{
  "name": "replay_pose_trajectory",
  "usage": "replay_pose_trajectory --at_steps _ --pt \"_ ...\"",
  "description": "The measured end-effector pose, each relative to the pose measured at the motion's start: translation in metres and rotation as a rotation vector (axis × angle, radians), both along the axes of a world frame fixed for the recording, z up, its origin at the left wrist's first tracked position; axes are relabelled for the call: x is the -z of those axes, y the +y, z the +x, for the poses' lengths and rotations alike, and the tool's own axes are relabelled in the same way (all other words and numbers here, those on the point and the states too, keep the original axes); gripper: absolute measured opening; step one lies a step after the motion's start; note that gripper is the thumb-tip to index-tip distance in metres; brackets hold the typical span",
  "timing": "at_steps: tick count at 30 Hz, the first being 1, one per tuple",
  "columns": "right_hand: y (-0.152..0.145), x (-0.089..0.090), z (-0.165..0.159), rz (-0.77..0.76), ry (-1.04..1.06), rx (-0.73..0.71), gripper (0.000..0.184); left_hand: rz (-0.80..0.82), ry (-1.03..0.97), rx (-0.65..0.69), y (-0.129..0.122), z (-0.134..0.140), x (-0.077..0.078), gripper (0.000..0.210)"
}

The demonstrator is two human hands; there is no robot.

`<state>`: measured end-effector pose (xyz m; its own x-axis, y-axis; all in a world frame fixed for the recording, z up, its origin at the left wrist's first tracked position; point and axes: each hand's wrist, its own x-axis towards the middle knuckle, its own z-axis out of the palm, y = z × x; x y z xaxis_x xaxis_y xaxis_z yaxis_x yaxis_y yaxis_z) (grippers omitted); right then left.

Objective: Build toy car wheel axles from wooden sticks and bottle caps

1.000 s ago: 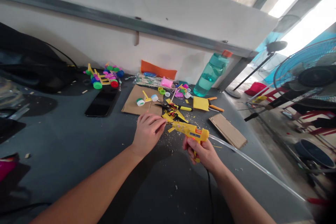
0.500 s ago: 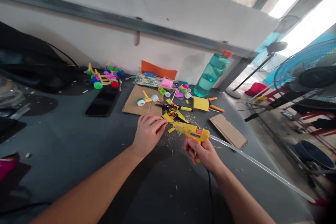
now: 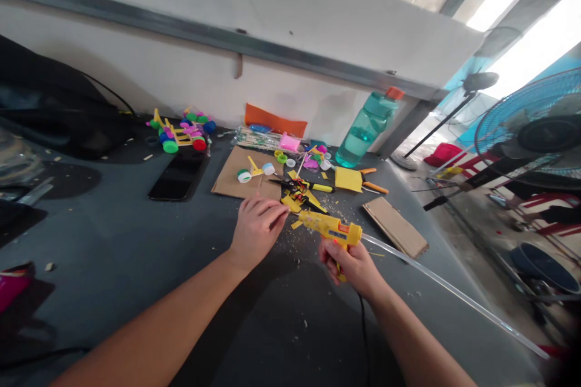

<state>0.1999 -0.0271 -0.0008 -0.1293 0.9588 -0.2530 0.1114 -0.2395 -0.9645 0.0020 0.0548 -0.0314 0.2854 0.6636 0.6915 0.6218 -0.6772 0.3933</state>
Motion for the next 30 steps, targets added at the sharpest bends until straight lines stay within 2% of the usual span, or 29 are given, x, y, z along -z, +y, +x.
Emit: replay_pose_trajectory --at_steps 30 --pt "0.0008 0.0006 0.0005 -0.010 0.004 0.022 0.044 0.012 -0.011 0.008 -0.0007 -0.0001 -0.0001 0.016"
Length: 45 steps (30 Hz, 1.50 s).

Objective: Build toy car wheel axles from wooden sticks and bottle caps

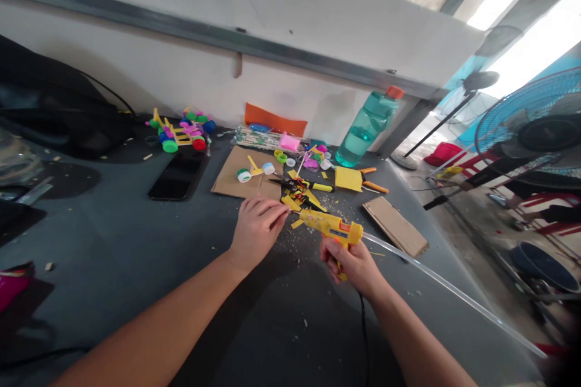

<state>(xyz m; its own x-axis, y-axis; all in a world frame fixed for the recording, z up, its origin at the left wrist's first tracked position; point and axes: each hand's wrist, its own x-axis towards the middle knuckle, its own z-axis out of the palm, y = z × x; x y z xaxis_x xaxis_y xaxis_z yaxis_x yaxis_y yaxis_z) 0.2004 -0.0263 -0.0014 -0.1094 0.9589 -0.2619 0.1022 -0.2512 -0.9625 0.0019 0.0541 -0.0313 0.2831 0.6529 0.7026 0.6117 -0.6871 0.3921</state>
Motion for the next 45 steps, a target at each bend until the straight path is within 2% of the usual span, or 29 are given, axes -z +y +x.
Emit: replay_pose_trajectory --at_steps 24,38,41,45 --pt "-0.001 0.000 -0.001 0.008 0.022 -0.006 0.043 0.007 0.021 -0.002 0.001 0.000 0.002 0.016" --pt "0.001 -0.001 -0.001 0.015 0.008 -0.004 0.041 -0.029 -0.083 0.015 0.002 0.000 0.003 0.017" --pt "0.004 0.004 0.000 0.056 -0.084 0.093 0.041 -0.024 -0.094 0.022 0.001 0.000 0.003 0.016" --pt "0.011 0.007 0.013 0.207 -0.375 0.394 0.038 -0.056 -0.196 0.042 0.000 0.000 -0.005 0.015"
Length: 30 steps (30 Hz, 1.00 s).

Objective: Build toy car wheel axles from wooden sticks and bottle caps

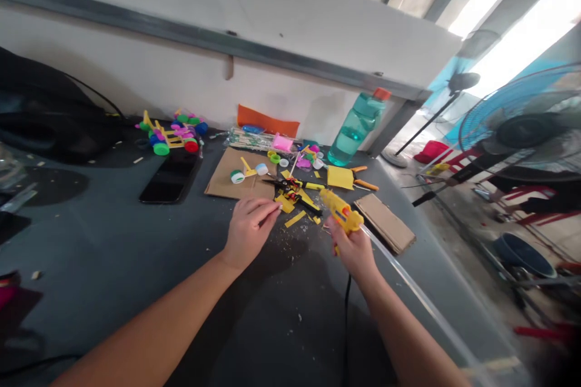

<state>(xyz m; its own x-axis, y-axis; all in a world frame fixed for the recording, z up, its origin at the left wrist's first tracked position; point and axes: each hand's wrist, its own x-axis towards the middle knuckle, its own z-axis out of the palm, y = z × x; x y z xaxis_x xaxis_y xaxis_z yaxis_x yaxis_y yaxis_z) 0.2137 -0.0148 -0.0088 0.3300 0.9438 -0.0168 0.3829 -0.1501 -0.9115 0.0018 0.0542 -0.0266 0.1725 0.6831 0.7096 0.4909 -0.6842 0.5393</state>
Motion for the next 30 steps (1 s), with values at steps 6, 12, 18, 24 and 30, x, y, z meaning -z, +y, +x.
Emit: replay_pose_trajectory --at_steps 6,12,18,24,30 --pt "0.010 -0.017 0.053 0.219 -0.721 0.279 0.028 -0.201 -0.498 -0.103 0.012 -0.010 -0.034 0.021" --pt "0.001 -0.007 0.101 -0.292 -1.076 0.170 0.029 -0.451 -0.881 0.089 0.018 -0.015 -0.049 0.026" --pt "-0.003 -0.032 0.073 -0.142 -1.029 0.200 0.042 -0.838 -0.981 0.376 0.001 0.001 -0.041 0.024" --pt "0.011 -0.048 -0.057 0.302 0.127 -0.191 0.032 -0.967 -1.159 0.497 -0.017 0.021 -0.044 0.018" --pt "0.026 -0.032 -0.103 0.285 0.629 -0.106 0.025 -1.004 -1.213 0.555 -0.018 0.018 -0.042 0.021"
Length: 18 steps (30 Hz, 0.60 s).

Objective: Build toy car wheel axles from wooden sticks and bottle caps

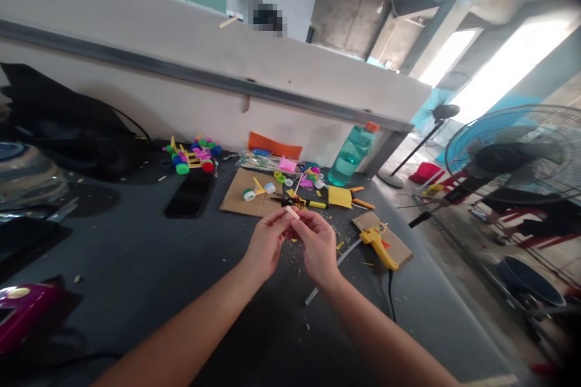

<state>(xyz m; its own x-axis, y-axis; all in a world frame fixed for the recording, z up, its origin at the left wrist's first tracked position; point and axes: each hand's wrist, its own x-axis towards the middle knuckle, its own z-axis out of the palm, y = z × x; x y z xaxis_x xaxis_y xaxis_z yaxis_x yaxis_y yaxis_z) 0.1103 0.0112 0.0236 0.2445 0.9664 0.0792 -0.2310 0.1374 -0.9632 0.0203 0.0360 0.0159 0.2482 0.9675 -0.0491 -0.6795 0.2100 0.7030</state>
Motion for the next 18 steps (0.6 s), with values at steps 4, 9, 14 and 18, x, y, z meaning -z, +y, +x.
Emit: replay_pose_trajectory --at_steps 4,9,14,18 --pt "0.005 0.003 -0.004 0.014 0.050 0.074 0.023 -0.033 -0.021 -0.005 -0.001 0.003 0.002 0.022" --pt "0.022 -0.005 0.006 0.012 0.085 0.104 0.022 0.113 0.338 -0.205 0.013 -0.008 0.014 0.032" --pt "0.043 -0.010 0.041 -0.012 0.015 0.075 0.023 0.578 1.187 -0.687 0.062 -0.060 0.036 0.050" --pt "0.050 -0.008 0.061 -0.093 -0.061 0.045 0.027 0.667 1.507 -0.617 0.091 -0.085 0.057 0.054"
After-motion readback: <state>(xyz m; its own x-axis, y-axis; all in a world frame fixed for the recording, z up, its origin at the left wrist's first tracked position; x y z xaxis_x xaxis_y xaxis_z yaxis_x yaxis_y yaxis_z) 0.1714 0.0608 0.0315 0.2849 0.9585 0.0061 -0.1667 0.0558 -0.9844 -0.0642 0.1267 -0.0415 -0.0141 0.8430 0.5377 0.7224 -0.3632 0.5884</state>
